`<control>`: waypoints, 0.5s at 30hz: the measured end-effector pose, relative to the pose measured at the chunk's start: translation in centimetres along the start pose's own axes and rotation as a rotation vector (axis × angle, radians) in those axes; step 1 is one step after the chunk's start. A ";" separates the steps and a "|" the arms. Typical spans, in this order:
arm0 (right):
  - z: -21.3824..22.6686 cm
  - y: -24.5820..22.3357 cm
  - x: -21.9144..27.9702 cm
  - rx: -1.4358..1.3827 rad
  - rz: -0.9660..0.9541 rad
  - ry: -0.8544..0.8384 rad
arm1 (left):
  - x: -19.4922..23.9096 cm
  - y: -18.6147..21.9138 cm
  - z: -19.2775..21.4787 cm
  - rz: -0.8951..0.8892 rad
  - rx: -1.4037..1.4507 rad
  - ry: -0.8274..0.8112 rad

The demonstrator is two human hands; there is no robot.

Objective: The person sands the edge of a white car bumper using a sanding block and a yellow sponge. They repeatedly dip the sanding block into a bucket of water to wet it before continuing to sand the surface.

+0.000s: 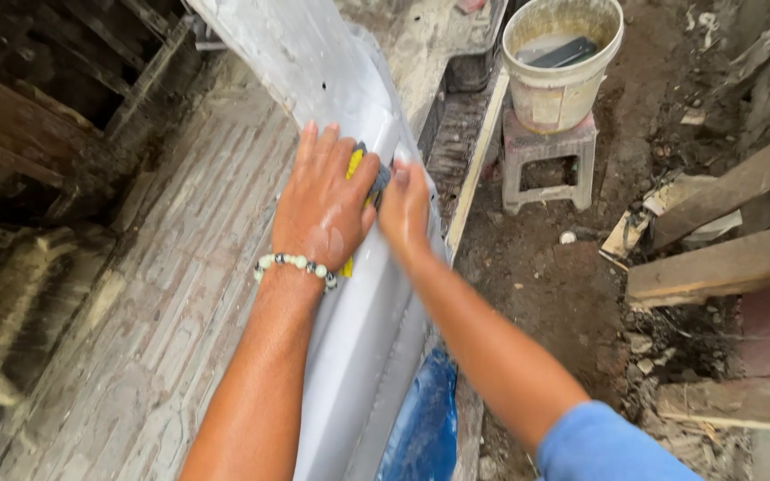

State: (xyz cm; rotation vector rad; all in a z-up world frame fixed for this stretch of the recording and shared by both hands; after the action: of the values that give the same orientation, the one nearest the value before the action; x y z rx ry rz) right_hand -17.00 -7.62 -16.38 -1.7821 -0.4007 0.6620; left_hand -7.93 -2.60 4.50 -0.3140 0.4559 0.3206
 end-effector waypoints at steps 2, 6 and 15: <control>-0.5 0.7 1.2 0.026 -0.005 0.031 | -0.4 -0.2 0.0 -0.004 0.000 0.012; -1.7 3.1 -1.0 -0.115 0.048 0.009 | -0.5 -0.3 -0.2 0.002 -0.013 -0.015; -1.3 2.1 -1.6 -0.094 -0.061 0.015 | -0.4 -0.5 -0.3 0.013 -0.013 -0.031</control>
State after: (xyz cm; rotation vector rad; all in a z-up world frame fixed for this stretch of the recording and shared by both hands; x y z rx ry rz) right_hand -17.58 -10.13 -17.78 -1.8554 -0.4807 0.5954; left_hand -8.21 -3.24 4.57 -0.3182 0.4262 0.3407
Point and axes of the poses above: each hand's wrist, its own x-axis away from the middle knuckle, its own z-axis out of the back of the hand, y = z × x, the point moved 10 cm from there along -x, towards the middle knuckle
